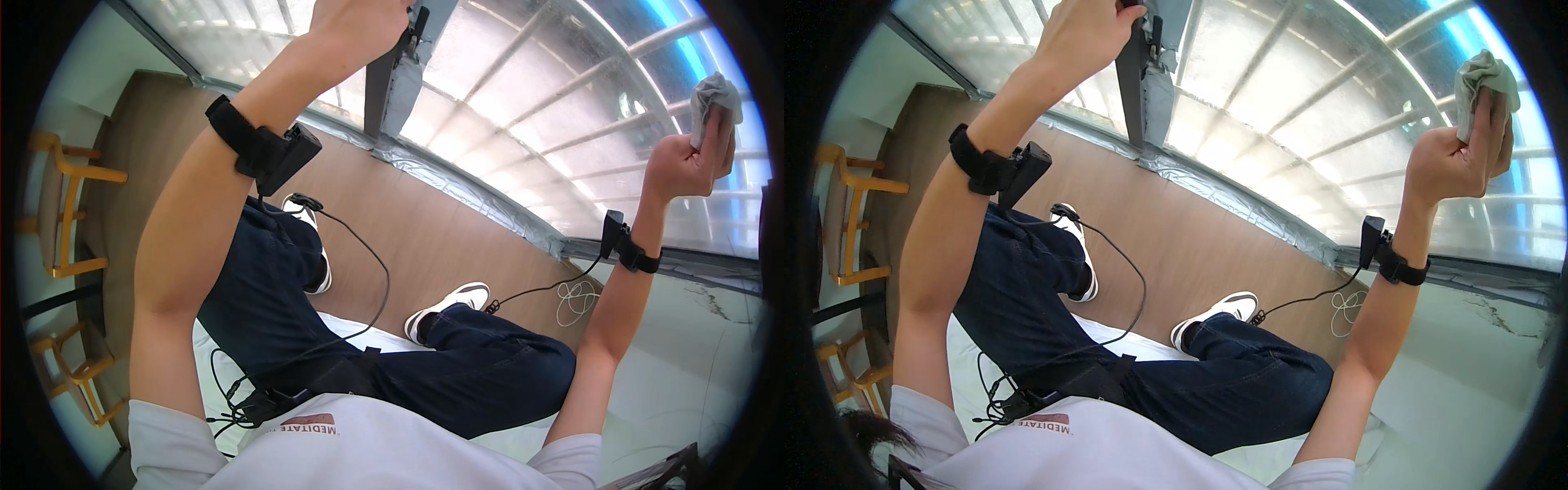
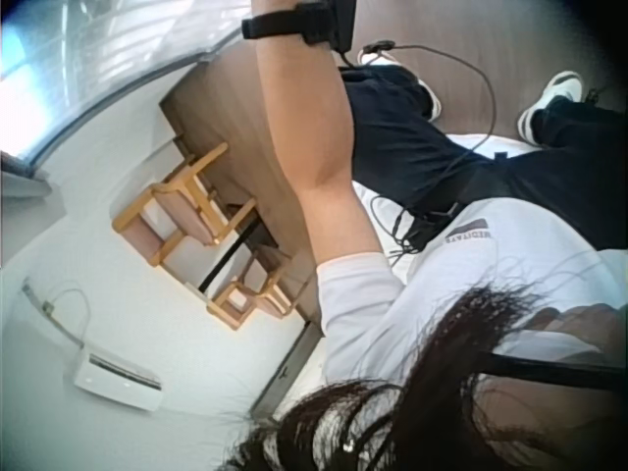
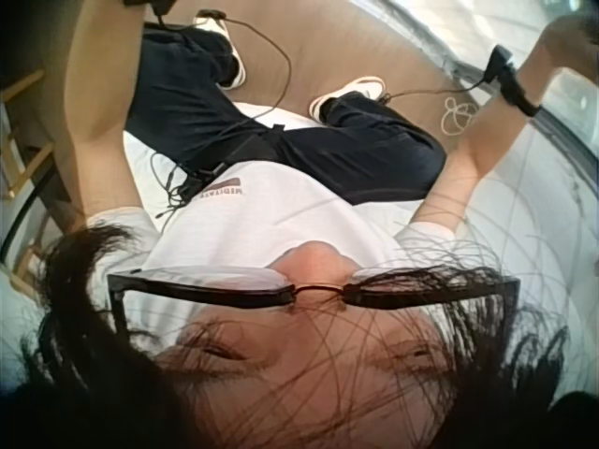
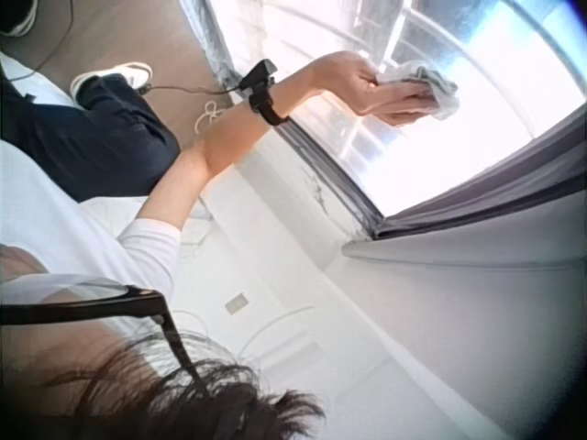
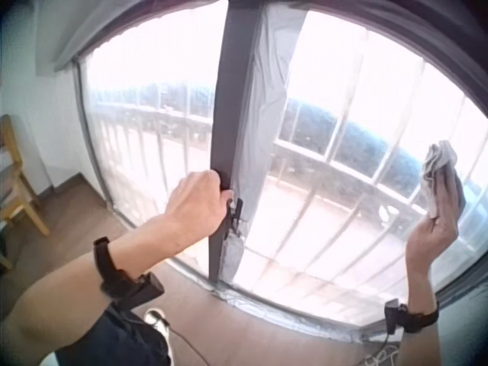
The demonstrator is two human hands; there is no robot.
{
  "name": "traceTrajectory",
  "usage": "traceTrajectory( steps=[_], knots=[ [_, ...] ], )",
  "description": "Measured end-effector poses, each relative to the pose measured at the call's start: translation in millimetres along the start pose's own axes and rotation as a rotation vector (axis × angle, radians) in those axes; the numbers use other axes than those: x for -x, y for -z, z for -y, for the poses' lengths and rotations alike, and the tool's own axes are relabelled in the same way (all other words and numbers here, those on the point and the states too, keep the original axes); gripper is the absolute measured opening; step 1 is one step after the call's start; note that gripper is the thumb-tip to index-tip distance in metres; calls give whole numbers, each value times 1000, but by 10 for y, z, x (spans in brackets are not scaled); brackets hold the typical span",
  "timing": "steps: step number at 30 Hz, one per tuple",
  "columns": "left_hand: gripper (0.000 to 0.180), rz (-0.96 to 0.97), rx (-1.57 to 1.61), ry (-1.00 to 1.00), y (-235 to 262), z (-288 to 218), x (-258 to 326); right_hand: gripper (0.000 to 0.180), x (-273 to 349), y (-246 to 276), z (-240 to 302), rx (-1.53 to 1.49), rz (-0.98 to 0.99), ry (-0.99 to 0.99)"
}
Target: The person is cleaning the glass of a window using a white cloth.
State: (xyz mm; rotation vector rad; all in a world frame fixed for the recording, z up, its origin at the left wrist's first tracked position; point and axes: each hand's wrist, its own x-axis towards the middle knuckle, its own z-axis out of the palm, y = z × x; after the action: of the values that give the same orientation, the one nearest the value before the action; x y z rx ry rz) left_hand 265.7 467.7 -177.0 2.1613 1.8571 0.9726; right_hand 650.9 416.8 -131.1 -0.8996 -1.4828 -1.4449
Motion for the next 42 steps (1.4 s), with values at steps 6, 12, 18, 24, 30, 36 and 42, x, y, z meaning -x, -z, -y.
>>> traceTrajectory(
  steps=[6,12,18,24,30,36,42],
  knots=[
    [30,24,-14,-3,18,29,1,65,289,-96,379,-215,70,-102],
    [31,26,4,-17,36,10,-9,42,746,-158,902,-395,312,-54],
    [31,23,1,-22,9,31,-13,27,1518,-188,1444,-524,666,194],
    [32,26,27,-19,44,24,24,30,2214,-1,1481,-562,946,534],
    [31,36,18,-3,35,65,-1,36,2609,145,1325,-590,1051,630],
    [30,35,31,-8,13,62,-2,35,3456,571,660,-570,1345,775],
    [41,22,-68,-145,-160,288,-60,26,3764,1064,121,-357,1654,1053]
  ],
)
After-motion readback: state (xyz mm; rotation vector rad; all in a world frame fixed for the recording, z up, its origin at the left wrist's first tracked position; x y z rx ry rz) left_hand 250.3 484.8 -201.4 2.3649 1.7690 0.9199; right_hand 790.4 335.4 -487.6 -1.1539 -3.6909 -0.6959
